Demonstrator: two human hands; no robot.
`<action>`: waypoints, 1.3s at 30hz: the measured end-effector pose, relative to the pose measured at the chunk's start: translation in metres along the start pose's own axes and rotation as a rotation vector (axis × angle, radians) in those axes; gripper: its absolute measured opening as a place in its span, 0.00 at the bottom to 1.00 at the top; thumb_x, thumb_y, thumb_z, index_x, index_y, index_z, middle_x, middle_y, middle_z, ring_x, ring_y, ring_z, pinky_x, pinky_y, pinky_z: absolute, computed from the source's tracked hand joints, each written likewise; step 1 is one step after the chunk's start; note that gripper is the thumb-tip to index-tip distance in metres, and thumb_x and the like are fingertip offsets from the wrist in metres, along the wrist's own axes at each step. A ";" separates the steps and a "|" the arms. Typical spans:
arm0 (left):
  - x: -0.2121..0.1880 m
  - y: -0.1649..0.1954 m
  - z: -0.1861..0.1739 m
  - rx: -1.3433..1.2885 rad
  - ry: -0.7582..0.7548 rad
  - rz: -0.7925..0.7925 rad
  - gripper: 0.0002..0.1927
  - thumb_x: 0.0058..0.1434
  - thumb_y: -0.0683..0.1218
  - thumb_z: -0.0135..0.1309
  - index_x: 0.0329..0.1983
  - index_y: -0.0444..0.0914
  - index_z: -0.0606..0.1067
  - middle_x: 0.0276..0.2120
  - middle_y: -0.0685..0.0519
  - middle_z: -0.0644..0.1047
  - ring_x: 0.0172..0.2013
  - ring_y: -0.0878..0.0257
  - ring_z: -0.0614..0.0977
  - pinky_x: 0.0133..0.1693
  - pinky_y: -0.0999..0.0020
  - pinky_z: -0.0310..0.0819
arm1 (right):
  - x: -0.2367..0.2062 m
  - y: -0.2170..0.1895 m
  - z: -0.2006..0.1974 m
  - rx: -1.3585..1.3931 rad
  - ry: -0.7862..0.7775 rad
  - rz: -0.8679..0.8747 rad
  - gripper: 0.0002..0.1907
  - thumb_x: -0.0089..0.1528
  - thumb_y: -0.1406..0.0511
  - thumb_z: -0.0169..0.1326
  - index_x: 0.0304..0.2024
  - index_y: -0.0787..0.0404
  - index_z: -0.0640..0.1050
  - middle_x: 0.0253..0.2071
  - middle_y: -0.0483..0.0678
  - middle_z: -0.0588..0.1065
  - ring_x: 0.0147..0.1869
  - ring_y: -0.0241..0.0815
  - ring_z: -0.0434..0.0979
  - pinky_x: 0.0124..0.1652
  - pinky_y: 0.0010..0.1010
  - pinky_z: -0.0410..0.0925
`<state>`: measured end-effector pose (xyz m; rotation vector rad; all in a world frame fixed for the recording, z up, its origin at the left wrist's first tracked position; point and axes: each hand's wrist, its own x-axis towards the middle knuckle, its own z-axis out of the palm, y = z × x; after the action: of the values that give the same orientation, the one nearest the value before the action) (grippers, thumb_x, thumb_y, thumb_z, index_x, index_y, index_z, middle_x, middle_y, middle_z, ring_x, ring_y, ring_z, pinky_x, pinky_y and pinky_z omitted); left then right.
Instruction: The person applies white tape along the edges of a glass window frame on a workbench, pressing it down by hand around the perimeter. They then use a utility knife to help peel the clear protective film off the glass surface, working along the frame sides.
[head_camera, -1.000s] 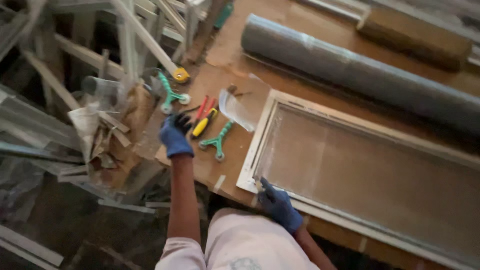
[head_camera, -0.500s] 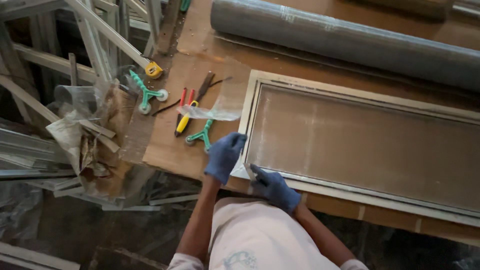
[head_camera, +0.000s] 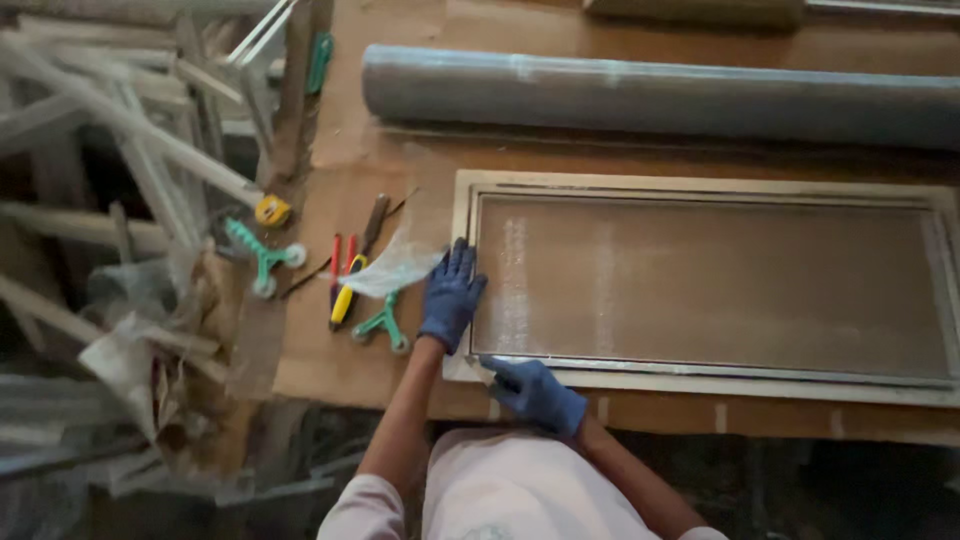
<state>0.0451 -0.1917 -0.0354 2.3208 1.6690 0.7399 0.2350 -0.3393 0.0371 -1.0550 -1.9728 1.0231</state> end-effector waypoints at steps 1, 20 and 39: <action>0.002 0.002 0.003 0.010 0.017 0.000 0.34 0.66 0.56 0.53 0.72 0.39 0.66 0.73 0.42 0.62 0.67 0.39 0.68 0.63 0.45 0.61 | 0.001 -0.002 -0.002 -0.003 0.006 -0.008 0.27 0.57 0.67 0.62 0.60 0.63 0.77 0.33 0.60 0.79 0.34 0.55 0.81 0.36 0.39 0.73; 0.051 0.001 0.026 0.051 -0.046 0.035 0.37 0.66 0.63 0.51 0.73 0.40 0.65 0.74 0.44 0.59 0.64 0.35 0.70 0.63 0.50 0.64 | -0.012 0.009 -0.008 -0.002 0.082 -0.110 0.27 0.59 0.68 0.61 0.61 0.60 0.77 0.42 0.60 0.79 0.41 0.59 0.81 0.40 0.42 0.74; -0.008 0.035 0.031 0.389 0.033 0.697 0.29 0.62 0.53 0.50 0.63 0.34 0.67 0.64 0.29 0.66 0.64 0.28 0.70 0.60 0.25 0.63 | -0.079 0.062 -0.071 0.444 -0.196 -0.085 0.24 0.61 0.64 0.57 0.60 0.61 0.75 0.45 0.57 0.79 0.48 0.52 0.80 0.49 0.41 0.72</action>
<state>0.0880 -0.2074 -0.0496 3.2355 1.0549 0.5869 0.3506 -0.3626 0.0022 -0.6424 -1.7983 1.4761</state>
